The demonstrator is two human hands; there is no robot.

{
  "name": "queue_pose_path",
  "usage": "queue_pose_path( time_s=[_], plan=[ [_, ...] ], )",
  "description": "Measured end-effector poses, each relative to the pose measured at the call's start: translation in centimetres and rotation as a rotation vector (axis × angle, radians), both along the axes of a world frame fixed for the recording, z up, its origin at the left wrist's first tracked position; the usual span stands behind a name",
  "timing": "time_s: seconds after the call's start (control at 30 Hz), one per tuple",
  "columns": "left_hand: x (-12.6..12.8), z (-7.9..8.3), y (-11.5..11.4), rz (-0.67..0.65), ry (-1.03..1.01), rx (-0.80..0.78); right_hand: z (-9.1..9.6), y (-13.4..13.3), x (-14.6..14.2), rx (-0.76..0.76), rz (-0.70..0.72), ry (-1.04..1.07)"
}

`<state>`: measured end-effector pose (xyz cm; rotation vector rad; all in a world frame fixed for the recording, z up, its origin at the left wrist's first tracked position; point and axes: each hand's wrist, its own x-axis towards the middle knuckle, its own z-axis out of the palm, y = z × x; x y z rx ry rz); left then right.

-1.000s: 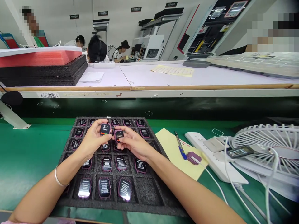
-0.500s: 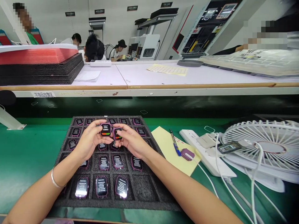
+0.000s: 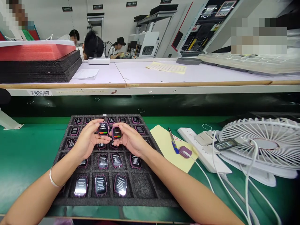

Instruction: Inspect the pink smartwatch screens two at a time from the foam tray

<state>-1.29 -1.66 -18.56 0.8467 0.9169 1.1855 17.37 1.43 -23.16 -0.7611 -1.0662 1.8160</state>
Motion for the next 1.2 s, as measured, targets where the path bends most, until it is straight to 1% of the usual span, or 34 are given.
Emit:
queue_pose_path(
  time_s=[0.63,1.07,1.13,1.2],
  plan=[
    [0.09,-0.11,-0.03,-0.049,-0.004,0.027,0.0,0.01,-0.02,0.011,-0.016,0.014],
    [0.08,-0.27,-0.07,-0.045,-0.002,0.046,-0.06,0.0,0.03,0.014,-0.012,0.014],
    [0.22,0.01,0.0,-0.038,0.003,0.059,-0.07,0.01,0.03,0.011,-0.009,0.011],
    [0.13,0.69,-0.23,-0.055,0.01,0.075,-0.11,0.04,0.03,0.01,-0.005,0.011]
  ],
)
